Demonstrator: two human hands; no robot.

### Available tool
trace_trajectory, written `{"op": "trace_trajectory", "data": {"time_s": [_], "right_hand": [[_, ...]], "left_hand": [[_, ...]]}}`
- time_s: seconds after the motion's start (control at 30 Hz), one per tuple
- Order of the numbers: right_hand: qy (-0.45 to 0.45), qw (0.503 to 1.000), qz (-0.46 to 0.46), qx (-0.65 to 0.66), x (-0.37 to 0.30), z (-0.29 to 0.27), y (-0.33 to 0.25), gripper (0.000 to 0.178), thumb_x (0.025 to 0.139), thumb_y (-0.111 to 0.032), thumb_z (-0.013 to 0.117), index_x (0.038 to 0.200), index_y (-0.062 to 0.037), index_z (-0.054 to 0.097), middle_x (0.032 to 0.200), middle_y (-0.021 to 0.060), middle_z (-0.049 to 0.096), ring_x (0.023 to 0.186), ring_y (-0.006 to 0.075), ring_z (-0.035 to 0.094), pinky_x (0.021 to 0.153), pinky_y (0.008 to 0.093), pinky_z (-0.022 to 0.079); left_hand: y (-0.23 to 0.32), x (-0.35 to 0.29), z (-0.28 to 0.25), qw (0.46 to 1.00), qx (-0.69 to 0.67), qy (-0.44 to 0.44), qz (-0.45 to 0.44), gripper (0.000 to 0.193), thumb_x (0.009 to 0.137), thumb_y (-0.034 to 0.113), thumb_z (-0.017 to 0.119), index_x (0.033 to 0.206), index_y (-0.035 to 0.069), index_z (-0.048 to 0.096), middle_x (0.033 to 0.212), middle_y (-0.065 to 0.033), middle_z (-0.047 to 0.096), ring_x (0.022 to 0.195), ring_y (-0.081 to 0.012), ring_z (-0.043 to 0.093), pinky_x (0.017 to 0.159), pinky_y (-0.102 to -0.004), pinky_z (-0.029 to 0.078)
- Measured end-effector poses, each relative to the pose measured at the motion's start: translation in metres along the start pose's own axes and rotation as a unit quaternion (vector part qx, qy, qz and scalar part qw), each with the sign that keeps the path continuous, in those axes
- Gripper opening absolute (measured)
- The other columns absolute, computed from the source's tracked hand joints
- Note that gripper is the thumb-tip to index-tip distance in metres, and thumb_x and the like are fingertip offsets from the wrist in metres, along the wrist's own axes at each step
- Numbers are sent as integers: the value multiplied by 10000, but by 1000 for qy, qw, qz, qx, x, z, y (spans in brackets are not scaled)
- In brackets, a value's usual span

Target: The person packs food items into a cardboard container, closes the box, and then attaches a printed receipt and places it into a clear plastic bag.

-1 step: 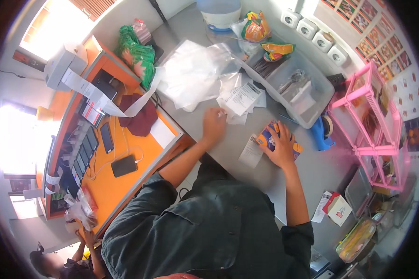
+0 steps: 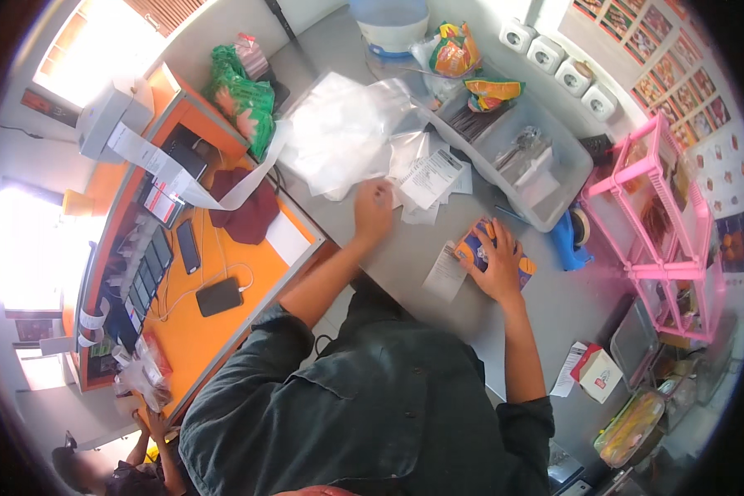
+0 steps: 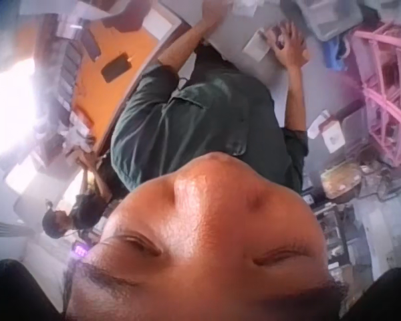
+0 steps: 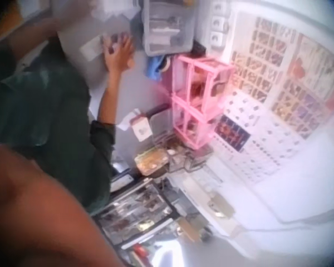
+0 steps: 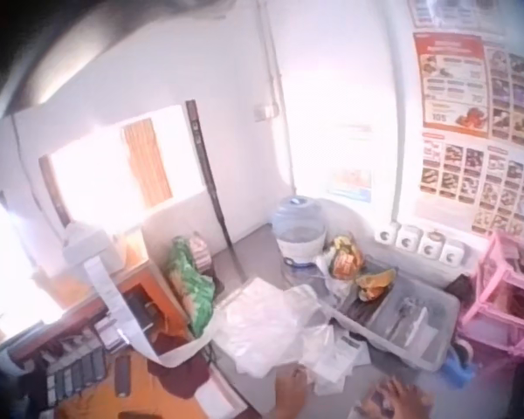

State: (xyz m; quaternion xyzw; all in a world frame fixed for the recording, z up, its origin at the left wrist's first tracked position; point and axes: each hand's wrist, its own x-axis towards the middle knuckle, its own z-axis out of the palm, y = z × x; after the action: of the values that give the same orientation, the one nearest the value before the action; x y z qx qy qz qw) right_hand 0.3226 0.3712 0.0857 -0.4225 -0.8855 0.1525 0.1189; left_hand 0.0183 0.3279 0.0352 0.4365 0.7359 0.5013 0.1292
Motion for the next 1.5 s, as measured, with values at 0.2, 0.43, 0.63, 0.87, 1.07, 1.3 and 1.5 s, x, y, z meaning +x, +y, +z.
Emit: {"op": "trace_trajectory", "data": {"time_s": [0.2,0.43,0.63,0.87,1.07,1.3,1.5], "right_hand": [[47,997,34,42,1,8,2,605,787,-397,744,1298,-106,602,1488,140,436,1354,329,391,1113,509,229],[80,990,71,88,6,5,-3,537,787,-327,739,1255,-89,624,1406,166,510,1289,332,458,1108,474,251],[156,959,130,197,31,-11,-19,374,817,-167,703,1166,-45,644,1303,160,562,1228,335,512,1055,429,367],[165,963,-39,211,176,-68,-98,303,831,-78,680,1125,-18,639,1218,153,595,1161,328,549,1016,394,409],[219,914,-175,295,242,-127,-190,646,772,-141,778,1352,-22,518,1388,157,523,1293,322,481,1060,404,377],[-153,941,-106,284,233,-153,-211,345,795,-138,780,1070,35,665,1074,134,698,1080,230,633,982,361,445],[-84,895,-128,420,184,-146,-232,140,913,-108,666,923,32,676,799,90,710,768,180,683,776,296,526]], "left_hand": [[-1,164,-3,984,107,68,123,404,812,192,674,1195,85,604,1252,-149,547,1183,-374,494,981,-525,420],[-3,313,8,894,300,-331,-21,671,691,453,774,1200,35,646,1242,-202,631,1182,-405,578,982,-671,382],[-9,344,-44,893,138,-408,129,315,819,266,680,978,-5,690,1032,-235,667,991,-389,629,849,-435,493],[53,307,-132,940,139,-225,214,277,845,-21,496,1051,36,672,981,-210,684,955,-387,633,860,-429,488],[144,267,-228,906,-95,-334,244,305,896,-87,432,1101,-24,649,956,-194,705,985,-295,689,884,-375,506],[198,184,-292,896,-48,-373,236,515,925,-40,423,1412,95,520,857,-153,697,838,-281,689,820,-389,510],[180,119,-306,949,-60,-297,90,691,924,-12,482,1553,202,291,1019,-144,680,940,-298,670,877,-425,499]]}}
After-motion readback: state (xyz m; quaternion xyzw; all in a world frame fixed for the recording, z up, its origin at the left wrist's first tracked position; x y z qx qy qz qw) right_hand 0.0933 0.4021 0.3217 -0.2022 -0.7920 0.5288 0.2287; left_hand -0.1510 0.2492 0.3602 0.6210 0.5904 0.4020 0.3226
